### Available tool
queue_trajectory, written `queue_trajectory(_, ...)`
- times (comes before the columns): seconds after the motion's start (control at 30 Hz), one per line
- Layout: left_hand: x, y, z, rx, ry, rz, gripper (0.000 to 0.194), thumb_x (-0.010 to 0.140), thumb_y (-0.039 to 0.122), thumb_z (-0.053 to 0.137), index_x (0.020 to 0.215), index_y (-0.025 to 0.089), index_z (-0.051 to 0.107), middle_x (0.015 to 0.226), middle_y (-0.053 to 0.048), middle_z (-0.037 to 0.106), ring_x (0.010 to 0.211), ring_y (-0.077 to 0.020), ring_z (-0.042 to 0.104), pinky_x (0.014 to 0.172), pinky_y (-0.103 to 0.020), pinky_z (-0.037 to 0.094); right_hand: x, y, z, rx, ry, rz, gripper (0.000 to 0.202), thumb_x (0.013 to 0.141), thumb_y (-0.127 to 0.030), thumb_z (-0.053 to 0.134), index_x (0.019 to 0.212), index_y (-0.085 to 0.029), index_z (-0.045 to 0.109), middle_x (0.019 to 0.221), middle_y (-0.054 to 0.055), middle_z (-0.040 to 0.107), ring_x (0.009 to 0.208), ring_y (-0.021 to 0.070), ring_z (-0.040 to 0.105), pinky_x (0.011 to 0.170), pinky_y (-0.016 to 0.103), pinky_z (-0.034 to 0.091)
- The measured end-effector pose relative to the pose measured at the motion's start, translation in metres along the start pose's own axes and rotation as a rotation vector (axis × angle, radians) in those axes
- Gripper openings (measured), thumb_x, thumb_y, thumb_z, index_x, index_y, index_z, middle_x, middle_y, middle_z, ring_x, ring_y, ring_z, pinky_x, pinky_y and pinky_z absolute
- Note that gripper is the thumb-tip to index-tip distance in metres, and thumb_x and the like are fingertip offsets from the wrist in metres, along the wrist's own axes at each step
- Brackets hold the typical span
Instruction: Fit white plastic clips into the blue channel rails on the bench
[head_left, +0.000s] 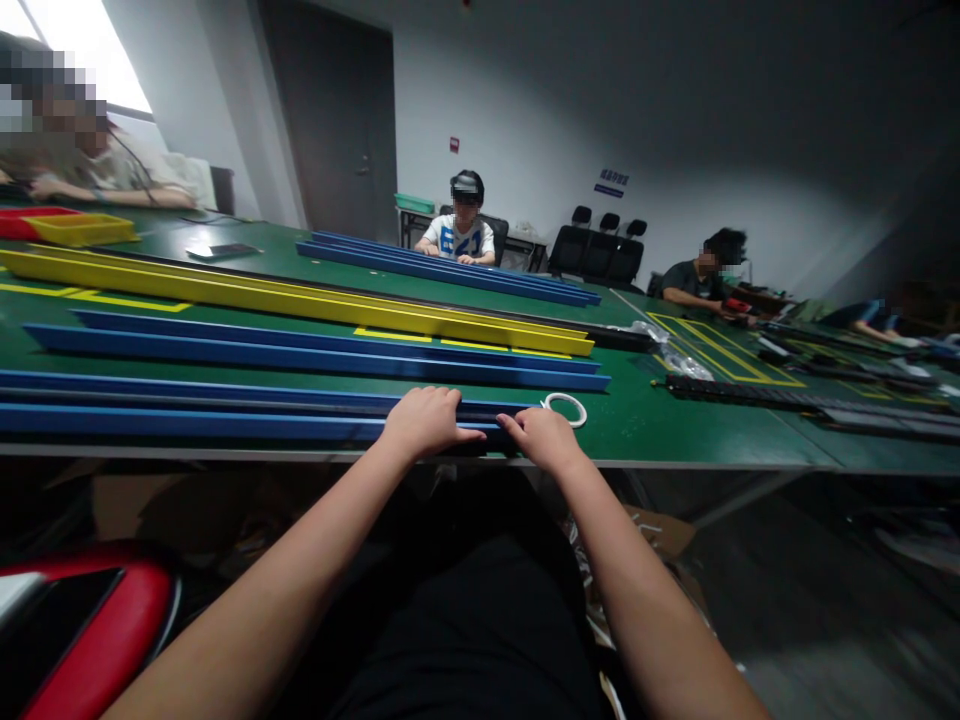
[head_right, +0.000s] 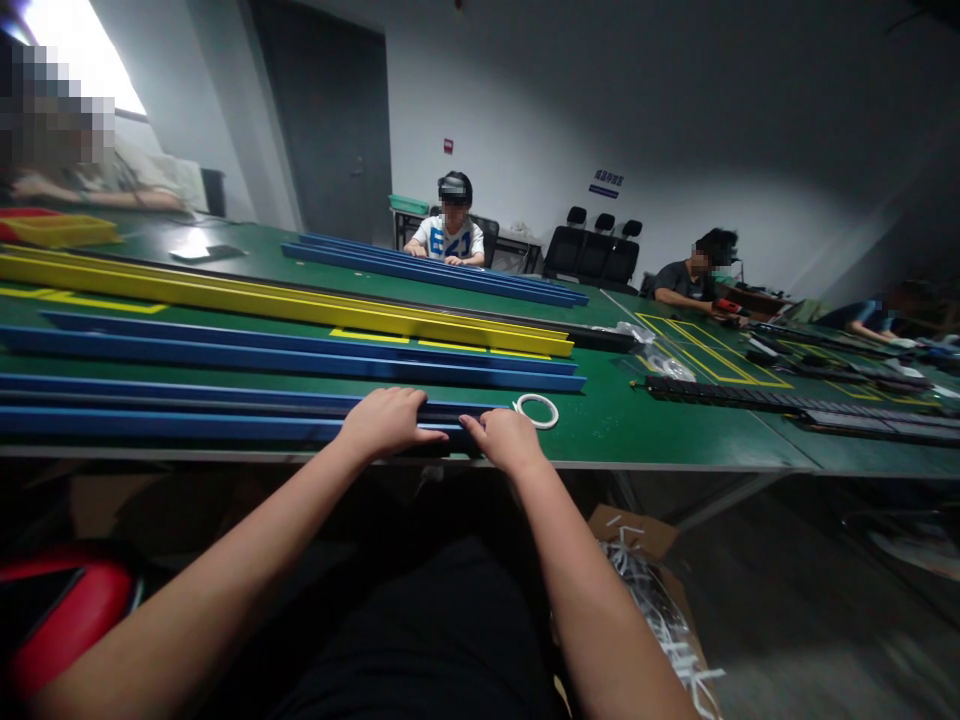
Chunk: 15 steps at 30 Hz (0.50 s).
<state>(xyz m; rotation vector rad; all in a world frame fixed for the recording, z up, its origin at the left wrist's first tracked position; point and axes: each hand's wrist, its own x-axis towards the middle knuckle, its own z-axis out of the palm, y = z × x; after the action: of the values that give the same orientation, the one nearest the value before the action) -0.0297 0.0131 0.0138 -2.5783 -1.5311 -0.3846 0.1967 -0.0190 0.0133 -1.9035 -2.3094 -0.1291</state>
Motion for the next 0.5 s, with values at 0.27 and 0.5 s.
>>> queue_trajectory(0.27,0.001,0.001,0.0,-0.013,0.004,-0.003,0.077,0.069,0.087,0.043,0.099,0.019,0.063,0.1,-0.014,0.07,0.096,-0.0318,0.065,0.082,-0.04,0.044,0.004,0.021,0.005,0.167,0.102,0.038,0.069,0.097,-0.064,0.02,0.07,-0.022,0.068,0.071,0.006,0.069,0.066,0.0169,0.059,0.058,0.027,0.03)
queue_trajectory(0.5,0.0,0.003,-0.004,-0.014,-0.024,-0.021,0.075,0.069,0.086,0.045,0.099,0.02,0.063,0.101,-0.014,0.07,0.097,-0.0314,0.065,0.083,-0.039,0.045,-0.011,0.029,0.021,0.3,0.317,0.031,0.054,0.099,-0.053,0.032,0.079,-0.023,0.072,0.083,0.005,0.072,0.083,0.0178,0.064,0.07,0.025,0.039)
